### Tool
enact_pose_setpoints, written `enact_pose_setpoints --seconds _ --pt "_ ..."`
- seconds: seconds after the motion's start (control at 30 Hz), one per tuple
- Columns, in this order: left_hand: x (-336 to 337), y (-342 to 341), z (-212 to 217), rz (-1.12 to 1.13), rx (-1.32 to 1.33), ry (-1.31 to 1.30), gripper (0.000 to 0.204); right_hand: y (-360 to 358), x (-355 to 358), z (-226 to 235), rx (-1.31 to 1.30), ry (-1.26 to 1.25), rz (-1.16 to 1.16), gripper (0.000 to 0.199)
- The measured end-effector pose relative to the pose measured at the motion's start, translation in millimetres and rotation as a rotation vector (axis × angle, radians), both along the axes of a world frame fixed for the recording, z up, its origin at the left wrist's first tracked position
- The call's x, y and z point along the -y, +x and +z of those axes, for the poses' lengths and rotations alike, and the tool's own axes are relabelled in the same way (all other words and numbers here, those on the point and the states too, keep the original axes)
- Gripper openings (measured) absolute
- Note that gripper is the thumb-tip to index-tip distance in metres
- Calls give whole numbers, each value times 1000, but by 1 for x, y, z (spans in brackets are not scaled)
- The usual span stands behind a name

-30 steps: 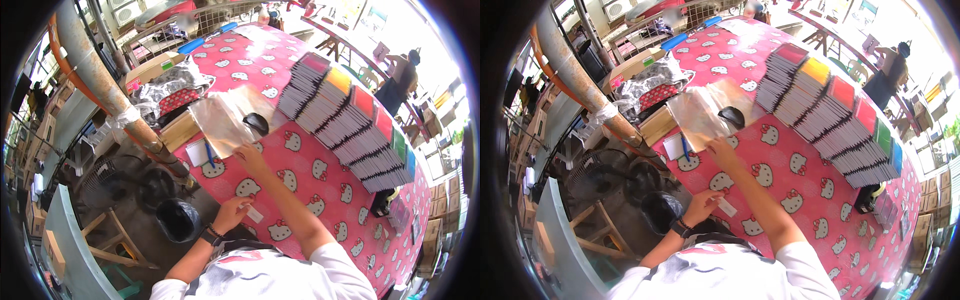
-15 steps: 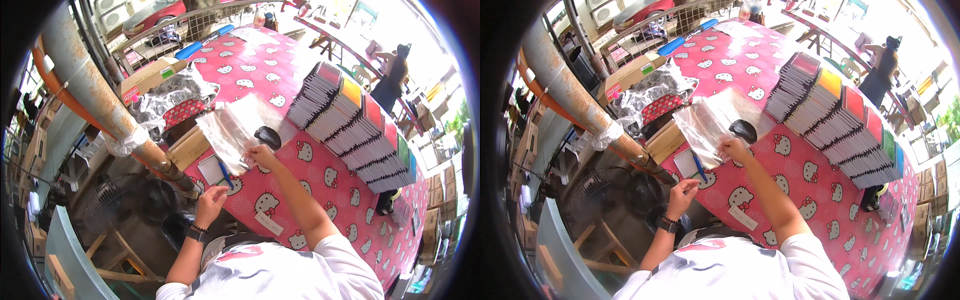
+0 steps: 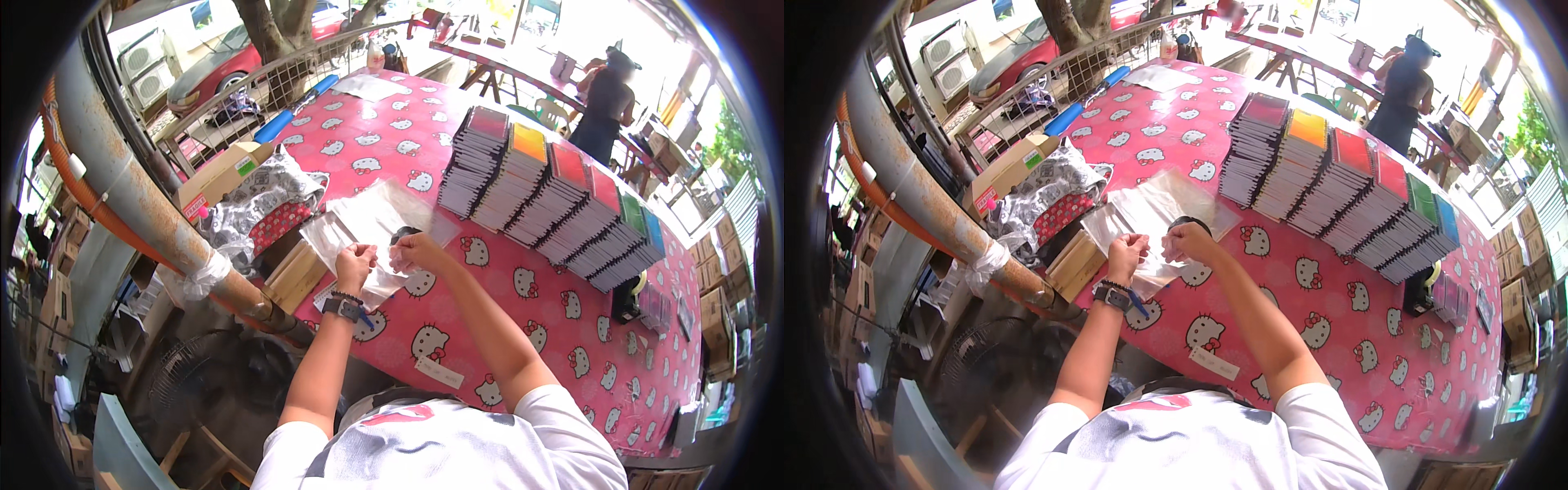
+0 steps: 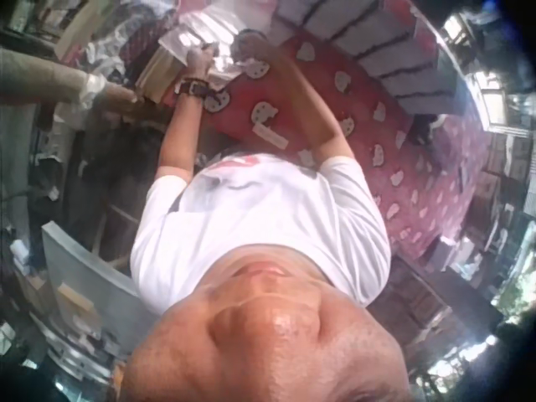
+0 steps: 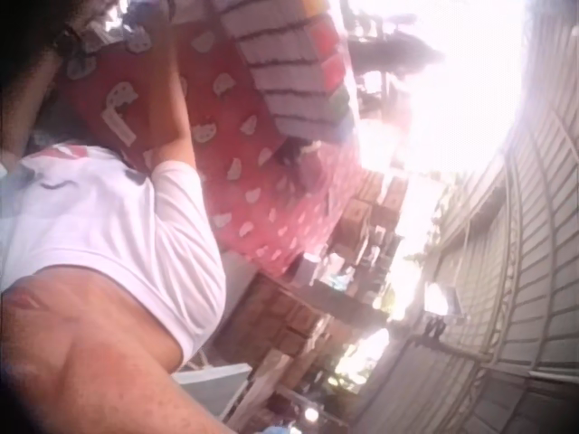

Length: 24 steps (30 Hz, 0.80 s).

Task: The person picks up notebooks of various colors from stacks on a table, places them into a clear plastic bag, and then seals the bag with tape.

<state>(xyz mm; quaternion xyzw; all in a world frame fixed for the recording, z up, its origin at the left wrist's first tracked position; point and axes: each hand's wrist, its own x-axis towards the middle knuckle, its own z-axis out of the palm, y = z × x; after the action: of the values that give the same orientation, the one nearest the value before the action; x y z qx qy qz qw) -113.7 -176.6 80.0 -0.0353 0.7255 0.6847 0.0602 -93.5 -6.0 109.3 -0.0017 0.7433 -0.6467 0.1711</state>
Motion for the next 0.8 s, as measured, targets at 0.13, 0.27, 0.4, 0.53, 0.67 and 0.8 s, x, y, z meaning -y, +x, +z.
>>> enact_pose_setpoints --seconds 0.13,0.27,0.4,0.53,0.67,0.8 --pt "-9 -4 -17 18 -15 114 16 -40 -66 -18 -143 -216 -433 14" --pt "25 -14 -23 172 75 206 12 -40 -91 69 -601 -1022 -642 20" --pt "35 -22 -25 308 75 288 13 10 -102 139 -762 -1209 -481 20" --pt "40 -6 -22 389 -289 -154 29 102 -83 126 -565 40 131 8" --pt "5 48 -6 89 -425 -99 59 197 -35 65 -192 922 278 16" --pt "-54 131 -30 -431 -117 -169 84 247 -32 -23 -113 848 70 19"
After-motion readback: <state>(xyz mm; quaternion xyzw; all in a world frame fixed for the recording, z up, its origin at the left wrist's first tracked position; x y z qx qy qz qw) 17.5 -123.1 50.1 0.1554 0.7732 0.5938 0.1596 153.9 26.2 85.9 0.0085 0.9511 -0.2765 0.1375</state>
